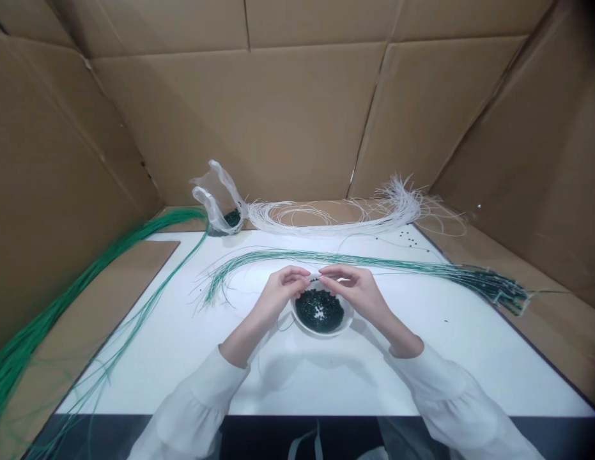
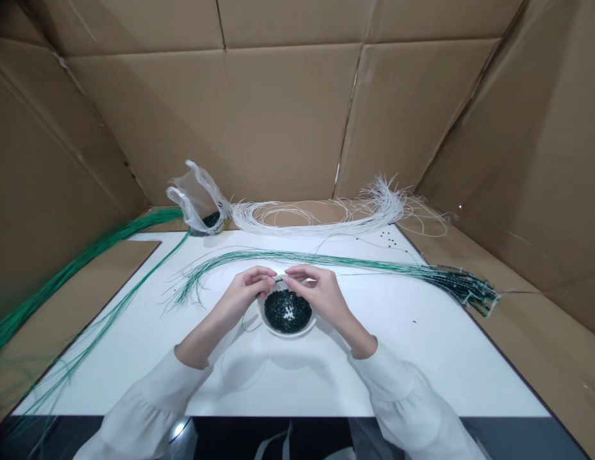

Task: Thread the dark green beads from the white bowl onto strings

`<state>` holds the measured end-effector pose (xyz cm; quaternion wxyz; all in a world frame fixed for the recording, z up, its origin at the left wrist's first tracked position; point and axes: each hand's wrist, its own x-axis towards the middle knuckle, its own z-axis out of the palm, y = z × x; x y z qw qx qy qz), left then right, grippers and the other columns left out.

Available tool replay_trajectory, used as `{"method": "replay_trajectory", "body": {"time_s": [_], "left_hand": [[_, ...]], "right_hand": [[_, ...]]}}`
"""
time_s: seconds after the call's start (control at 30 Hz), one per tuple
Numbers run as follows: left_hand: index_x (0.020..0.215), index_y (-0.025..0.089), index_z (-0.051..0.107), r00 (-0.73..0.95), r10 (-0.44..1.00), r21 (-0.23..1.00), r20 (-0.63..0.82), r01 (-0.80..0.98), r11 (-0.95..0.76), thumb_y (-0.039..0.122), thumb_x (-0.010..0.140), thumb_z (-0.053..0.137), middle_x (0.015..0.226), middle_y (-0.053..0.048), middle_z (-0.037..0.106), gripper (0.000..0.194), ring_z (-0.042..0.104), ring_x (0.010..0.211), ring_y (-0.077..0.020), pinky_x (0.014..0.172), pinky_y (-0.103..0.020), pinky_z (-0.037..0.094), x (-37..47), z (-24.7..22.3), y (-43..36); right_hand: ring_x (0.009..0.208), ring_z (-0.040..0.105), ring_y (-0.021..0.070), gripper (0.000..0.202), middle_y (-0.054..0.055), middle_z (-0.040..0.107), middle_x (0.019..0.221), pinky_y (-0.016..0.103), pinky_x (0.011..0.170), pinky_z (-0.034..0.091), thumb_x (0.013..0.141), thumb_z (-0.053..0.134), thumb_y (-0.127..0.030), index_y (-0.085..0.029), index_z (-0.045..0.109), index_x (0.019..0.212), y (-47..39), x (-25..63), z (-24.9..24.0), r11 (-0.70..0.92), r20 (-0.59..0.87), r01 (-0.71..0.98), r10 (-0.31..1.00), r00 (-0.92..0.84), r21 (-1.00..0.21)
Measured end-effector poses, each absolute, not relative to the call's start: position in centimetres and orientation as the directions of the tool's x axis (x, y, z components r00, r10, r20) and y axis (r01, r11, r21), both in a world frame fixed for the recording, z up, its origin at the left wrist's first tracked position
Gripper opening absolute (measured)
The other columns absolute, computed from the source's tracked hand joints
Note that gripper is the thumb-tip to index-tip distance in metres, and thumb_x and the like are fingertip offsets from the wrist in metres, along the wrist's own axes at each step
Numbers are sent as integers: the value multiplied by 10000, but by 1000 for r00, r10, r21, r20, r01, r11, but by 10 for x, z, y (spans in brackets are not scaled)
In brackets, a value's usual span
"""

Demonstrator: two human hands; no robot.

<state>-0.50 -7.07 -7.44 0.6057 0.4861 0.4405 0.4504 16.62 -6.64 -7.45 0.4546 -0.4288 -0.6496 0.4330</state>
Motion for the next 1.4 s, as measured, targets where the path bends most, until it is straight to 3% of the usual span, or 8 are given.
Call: {"method": "replay_trajectory", "body": {"time_s": [0.13, 0.37, 0.7, 0.87, 1.07, 1.4], "left_hand": [[793, 116, 617, 224, 966, 957, -131, -226, 182, 235, 690, 582, 687, -10, 564, 161, 486, 583, -66, 526, -175, 344, -5, -74, -69], [769, 106, 619, 298, 929, 888, -221, -333, 318, 263, 727, 521, 672, -30, 579, 190, 528, 587, -84, 549, -182, 376, -9, -72, -65], [852, 108, 611, 341, 916, 903, -212, -289, 317, 286, 744, 527, 792, -65, 612, 225, 580, 659, -123, 635, -229, 439, -17, -71, -66], [875, 105, 607, 356, 913, 914, -197, -269, 302, 212, 719, 555, 817, -72, 623, 196, 596, 685, -127, 639, -223, 447, -17, -69, -67], [945, 108, 583, 362, 903, 900, -232, -271, 340, 133, 644, 671, 739, -56, 641, 315, 627, 758, -142, 742, -240, 464, -18, -66, -68], [996, 140, 569, 370, 901, 947, -224, -136, 292, 146, 633, 696, 1035, -118, 609, 384, 643, 786, -166, 710, -242, 500, -24, -63, -68]], "right_hand": [[634, 577, 174, 239, 70, 648, 724, 244, 476, 481, 707, 620, -373, -141, 666, 744, -63, 166, -75, 247, 193, 220, 951, -242, -944], [599, 560, 157, 271, 61, 627, 666, 223, 457, 442, 723, 601, -394, -130, 653, 748, -60, 168, -79, 256, 196, 239, 949, -249, -937], [580, 564, 151, 254, 59, 637, 659, 210, 432, 382, 714, 607, -372, -124, 657, 723, -60, 170, -76, 255, 200, 283, 957, -209, -925], [584, 568, 153, 245, 59, 640, 660, 208, 430, 380, 717, 602, -365, -126, 657, 716, -60, 171, -75, 258, 205, 286, 957, -203, -923], [577, 564, 149, 249, 59, 638, 659, 208, 429, 381, 720, 599, -368, -125, 655, 722, -60, 172, -76, 270, 218, 285, 955, -203, -919], [553, 549, 139, 242, 45, 625, 636, 212, 443, 375, 711, 607, -368, -130, 650, 697, -58, 177, -69, 259, 226, 260, 963, -150, -930]]}}
